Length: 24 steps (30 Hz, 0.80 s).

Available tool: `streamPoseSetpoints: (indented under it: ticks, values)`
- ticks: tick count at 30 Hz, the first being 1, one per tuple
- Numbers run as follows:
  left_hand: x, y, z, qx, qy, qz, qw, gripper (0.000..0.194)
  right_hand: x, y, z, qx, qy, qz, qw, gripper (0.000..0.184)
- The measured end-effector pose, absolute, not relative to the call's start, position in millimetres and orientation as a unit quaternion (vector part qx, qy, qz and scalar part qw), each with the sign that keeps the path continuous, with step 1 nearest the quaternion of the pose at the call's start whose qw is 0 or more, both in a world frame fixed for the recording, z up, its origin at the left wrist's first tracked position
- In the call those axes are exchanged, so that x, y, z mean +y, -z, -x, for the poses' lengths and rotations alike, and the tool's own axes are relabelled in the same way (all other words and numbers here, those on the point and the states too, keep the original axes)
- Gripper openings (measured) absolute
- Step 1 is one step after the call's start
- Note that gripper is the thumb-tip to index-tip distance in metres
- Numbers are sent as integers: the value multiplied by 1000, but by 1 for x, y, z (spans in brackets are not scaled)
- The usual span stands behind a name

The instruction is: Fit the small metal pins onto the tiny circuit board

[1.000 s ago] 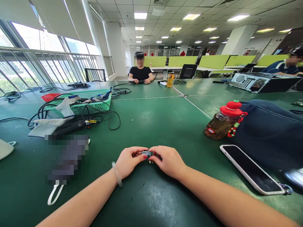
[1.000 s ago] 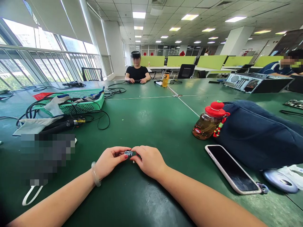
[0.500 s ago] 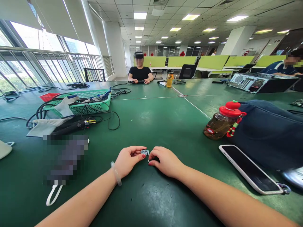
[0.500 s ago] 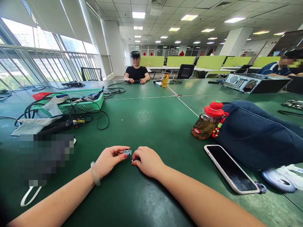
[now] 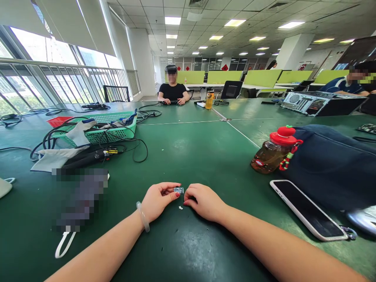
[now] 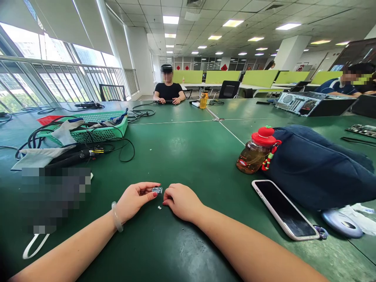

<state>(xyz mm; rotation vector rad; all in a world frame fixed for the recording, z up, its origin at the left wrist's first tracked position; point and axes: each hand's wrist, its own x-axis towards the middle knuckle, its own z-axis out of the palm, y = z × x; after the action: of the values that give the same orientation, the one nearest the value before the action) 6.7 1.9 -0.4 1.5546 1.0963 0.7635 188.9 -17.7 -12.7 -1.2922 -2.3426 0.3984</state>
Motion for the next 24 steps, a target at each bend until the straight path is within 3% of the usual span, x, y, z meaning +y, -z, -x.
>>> streamPoseSetpoints:
  ticks: [24]
  values:
    - [3, 2, -6, 461, -307, -654, 516, 36, -14, 10, -192, -805, -197, 504, 241, 9]
